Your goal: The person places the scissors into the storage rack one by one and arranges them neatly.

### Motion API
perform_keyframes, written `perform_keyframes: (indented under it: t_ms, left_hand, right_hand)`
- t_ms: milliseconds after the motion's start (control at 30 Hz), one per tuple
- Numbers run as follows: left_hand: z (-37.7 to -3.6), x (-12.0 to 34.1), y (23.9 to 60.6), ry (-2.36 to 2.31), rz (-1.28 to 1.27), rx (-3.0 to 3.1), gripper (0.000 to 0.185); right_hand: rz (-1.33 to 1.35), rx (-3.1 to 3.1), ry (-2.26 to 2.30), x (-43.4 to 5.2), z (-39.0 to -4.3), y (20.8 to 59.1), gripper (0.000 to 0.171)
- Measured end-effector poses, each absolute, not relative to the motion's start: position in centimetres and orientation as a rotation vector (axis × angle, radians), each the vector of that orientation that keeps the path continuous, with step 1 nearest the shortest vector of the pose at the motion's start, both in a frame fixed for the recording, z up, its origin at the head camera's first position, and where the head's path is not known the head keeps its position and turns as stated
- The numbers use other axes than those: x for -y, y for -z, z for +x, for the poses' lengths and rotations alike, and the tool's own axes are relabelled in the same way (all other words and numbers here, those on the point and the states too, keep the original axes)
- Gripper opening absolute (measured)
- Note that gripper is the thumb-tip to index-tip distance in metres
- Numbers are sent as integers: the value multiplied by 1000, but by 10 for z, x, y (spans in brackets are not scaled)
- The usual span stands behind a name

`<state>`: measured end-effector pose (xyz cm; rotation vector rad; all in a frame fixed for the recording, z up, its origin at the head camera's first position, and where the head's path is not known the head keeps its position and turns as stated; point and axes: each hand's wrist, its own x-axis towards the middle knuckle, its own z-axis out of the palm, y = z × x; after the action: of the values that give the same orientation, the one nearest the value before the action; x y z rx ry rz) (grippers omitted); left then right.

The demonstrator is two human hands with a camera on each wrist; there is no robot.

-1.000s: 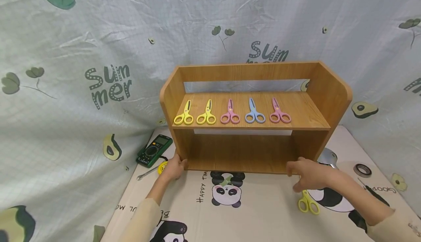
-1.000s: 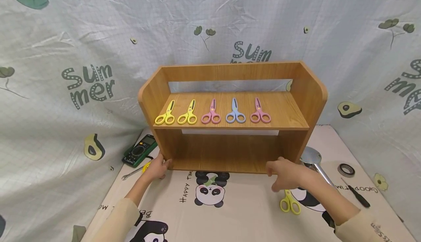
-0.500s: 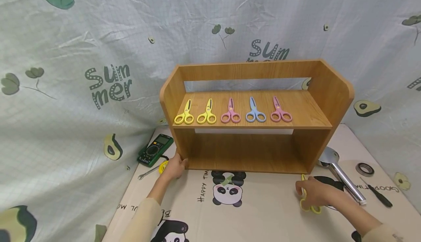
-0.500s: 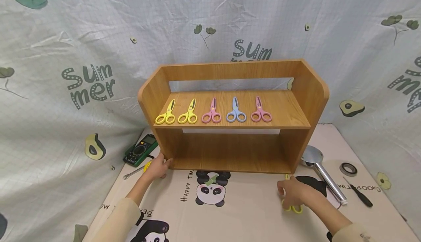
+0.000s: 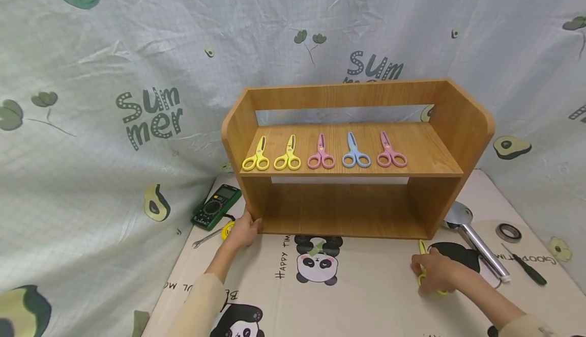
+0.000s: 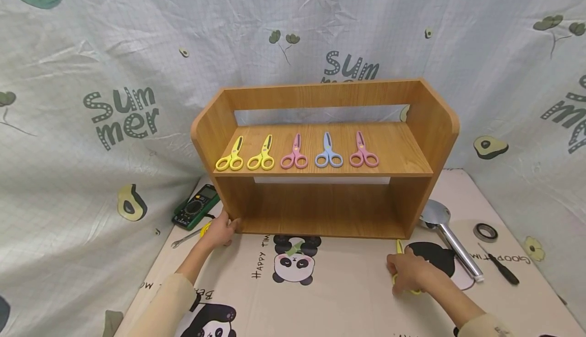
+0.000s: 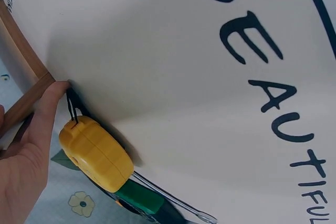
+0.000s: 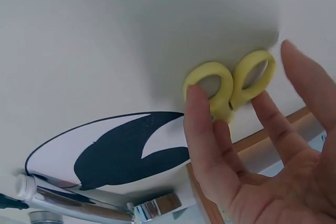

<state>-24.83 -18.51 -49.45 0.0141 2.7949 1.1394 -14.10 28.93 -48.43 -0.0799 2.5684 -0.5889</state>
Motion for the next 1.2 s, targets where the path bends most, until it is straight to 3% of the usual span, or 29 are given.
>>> perform_keyframes:
  t_ms: [1200]
  left_hand:
    - [-249, 186, 495, -1120, 22, -2800, 52]
  right_hand:
    - [-134, -2580, 591, -295, -148, 495, 41]
